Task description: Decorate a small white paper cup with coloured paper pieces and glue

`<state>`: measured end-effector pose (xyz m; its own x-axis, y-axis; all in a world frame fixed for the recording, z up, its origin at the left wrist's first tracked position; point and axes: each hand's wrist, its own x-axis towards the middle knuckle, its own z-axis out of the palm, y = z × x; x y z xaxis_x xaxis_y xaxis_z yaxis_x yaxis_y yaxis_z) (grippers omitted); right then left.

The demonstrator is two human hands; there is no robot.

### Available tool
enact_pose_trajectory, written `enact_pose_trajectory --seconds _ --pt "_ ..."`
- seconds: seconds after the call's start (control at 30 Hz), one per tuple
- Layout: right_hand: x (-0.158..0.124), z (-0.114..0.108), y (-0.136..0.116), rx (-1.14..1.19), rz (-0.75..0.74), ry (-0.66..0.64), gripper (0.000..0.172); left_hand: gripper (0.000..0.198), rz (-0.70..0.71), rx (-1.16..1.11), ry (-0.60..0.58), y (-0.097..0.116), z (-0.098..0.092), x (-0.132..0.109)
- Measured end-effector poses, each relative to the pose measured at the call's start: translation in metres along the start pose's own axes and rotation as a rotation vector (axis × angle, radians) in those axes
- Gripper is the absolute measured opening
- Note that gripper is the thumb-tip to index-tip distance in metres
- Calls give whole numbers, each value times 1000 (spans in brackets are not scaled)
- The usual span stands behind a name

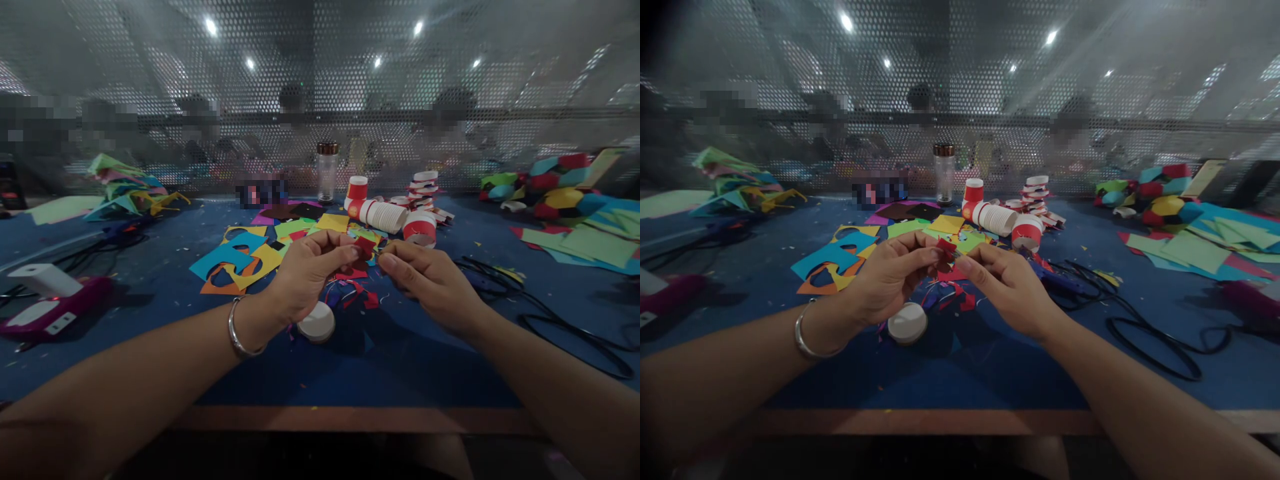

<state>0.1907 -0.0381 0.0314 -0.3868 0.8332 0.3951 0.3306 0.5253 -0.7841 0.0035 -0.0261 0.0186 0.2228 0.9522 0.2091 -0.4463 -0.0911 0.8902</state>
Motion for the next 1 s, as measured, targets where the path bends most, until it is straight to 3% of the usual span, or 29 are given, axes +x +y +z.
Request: enact_pose_trajectory --seconds 0.27,0.63,1.0 --pt "0 -1 0 -84 -12 -38 52 20 24 22 12 1 1 -1" --pt "0 0 0 -112 -43 -26 44 19 -25 -2 -12 -4 2 -1" --pt "-2 -1 -1 -125 -67 -25 46 22 -72 -62 -41 -3 4 -1"
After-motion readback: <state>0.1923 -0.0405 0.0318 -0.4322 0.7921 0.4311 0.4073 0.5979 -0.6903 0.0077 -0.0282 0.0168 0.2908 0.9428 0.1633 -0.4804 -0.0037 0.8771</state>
